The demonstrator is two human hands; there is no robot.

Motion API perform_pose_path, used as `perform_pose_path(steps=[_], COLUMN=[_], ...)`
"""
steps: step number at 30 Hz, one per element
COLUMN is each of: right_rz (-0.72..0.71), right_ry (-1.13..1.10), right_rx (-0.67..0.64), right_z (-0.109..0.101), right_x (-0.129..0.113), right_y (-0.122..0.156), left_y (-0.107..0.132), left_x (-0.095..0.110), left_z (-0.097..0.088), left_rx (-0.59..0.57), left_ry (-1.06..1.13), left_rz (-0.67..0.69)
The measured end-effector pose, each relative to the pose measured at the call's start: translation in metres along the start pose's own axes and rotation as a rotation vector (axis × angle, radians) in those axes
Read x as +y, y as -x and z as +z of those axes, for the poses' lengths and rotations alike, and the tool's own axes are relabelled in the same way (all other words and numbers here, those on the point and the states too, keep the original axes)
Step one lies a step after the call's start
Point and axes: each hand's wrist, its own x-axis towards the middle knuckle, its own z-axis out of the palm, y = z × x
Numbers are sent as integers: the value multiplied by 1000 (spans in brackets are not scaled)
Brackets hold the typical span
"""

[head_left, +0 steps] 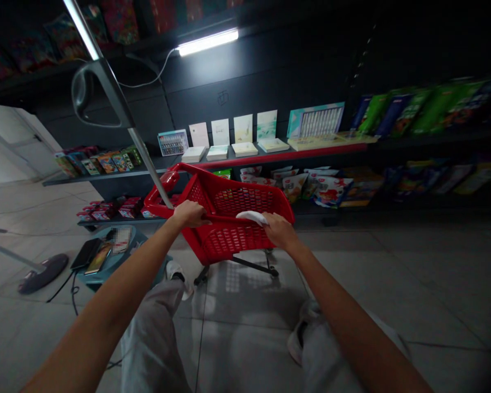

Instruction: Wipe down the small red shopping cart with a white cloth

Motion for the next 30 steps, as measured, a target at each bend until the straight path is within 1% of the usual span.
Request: perform_pose_path(steps=[4, 9, 12, 16, 19, 22, 27, 29, 30], right_rz=[-18, 30, 50, 62, 91, 106, 93, 94, 97], right_ry=[-30, -81, -105, -139, -126, -108, -93, -102, -113], right_rx=[-31, -96, -109, -122, -144, -157, -158, -169, -177], right_z=[-6, -14, -17, -17, -15, -13, -10, -9, -8], right_x=[5, 5, 4, 2, -1, -6, -16, -21, -23], right_y=[7, 13, 16, 15, 11, 8, 6, 5, 4], left_y=[4, 8, 9, 11, 15, 19, 23, 24, 25], left_x=[-2, -5, -8, -11, -11, -12, -20, -22, -22], left_z=[1, 1, 1, 5, 10, 16, 26, 31, 35], left_rx=[14, 20, 7, 5, 15, 61, 185, 212, 222], left_ry=[2, 30, 17, 5, 38, 79, 137, 133, 122], left_rz=[-6, -23, -19, -18, -66, -88, 3, -37, -82])
